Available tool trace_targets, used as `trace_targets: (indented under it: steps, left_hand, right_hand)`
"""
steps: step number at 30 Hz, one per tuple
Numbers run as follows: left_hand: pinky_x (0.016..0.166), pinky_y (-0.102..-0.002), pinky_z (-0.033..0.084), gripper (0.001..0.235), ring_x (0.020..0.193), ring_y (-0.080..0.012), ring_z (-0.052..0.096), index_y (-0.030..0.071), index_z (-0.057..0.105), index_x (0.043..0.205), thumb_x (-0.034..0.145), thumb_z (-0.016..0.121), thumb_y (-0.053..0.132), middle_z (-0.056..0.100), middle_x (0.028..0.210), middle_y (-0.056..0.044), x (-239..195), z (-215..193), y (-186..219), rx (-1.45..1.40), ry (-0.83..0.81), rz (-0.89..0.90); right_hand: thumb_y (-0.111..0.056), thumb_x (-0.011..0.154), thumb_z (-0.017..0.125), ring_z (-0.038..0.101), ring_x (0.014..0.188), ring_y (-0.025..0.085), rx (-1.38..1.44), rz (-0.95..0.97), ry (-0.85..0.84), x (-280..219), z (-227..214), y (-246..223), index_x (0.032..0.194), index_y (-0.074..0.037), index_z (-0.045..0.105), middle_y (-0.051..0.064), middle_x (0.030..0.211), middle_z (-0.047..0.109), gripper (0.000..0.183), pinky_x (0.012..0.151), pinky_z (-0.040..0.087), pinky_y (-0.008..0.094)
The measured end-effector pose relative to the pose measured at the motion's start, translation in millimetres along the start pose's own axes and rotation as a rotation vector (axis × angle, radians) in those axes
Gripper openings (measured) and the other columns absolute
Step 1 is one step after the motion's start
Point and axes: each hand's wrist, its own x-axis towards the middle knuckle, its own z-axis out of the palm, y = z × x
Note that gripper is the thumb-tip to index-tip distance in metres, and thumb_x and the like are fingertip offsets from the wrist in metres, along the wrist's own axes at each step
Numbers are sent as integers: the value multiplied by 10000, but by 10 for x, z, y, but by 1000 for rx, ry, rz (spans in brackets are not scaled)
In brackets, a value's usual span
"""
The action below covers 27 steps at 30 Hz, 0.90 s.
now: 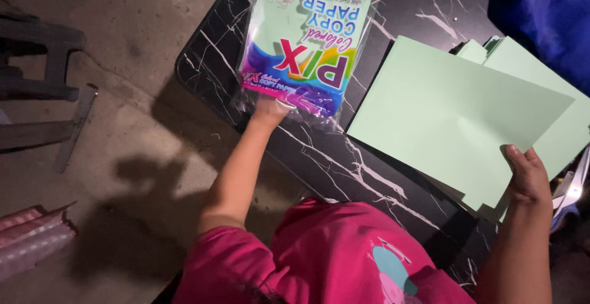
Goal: The person folds a stack of light green paper sheets in half on a black marble-patterned table. They align the edges, crease the fold, and then unfold the paper to place it back on the stack. The person repeats this folding and unfolding process with the same stack of paper.
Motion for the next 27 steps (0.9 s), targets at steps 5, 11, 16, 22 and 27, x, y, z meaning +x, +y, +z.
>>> trace_targets:
  steps: [5, 11, 16, 22, 27]
  left_hand:
    - [984, -506, 497, 268, 1112, -370, 649, 79, 743, 1127, 911, 718, 235, 715, 1167, -140, 93, -257, 128, -179, -159, -167]
    - [1057, -524, 468, 349, 1212, -356, 611, 8, 668, 1265, 925, 613, 59, 667, 1271, -152, -434, -1173, 733, 69, -335, 95]
    - [1066, -491, 469, 383, 1247, -341, 615, 5, 670, 1247, 872, 612, 58, 674, 1301, -160, -558, -1909, 1186, 7, -256, 121]
    - [901, -410, 532, 248, 1066, -307, 713, -20, 714, 1109, 876, 638, 18, 734, 1140, -171, 492, -3456, 1775, 96, -288, 137]
    - [956, -389, 528, 440, 1124, -294, 697, -21, 688, 1167, 735, 605, -26, 720, 1215, -152, 952, -4358, 2124, 56, -201, -53]
  right_hand:
    - [-130, 1024, 656, 604, 1232, 160, -61, 36, 72, -60, 140, -85, 1371, -73, 600, 29, 1303, 663, 356, 1100, 441, 332]
    - [-137, 1050, 664, 585, 1224, 166, 16, -6, -28, 71, -38, 117, 1349, -53, 609, 41, 1275, 650, 316, 1105, 439, 331]
    - [-147, 1043, 644, 592, 1225, 159, -31, -12, -7, 1, 85, 24, 1350, -43, 608, 28, 1288, 664, 327, 1096, 440, 322]
    - [-126, 1005, 650, 613, 1200, 169, 37, -27, -19, -107, 293, -148, 1417, -43, 591, 64, 1317, 648, 424, 1046, 476, 326]
    - [-132, 999, 664, 616, 1219, 187, -27, 9, -62, -2, 240, -101, 1406, -38, 572, 72, 1312, 659, 427, 1043, 494, 351]
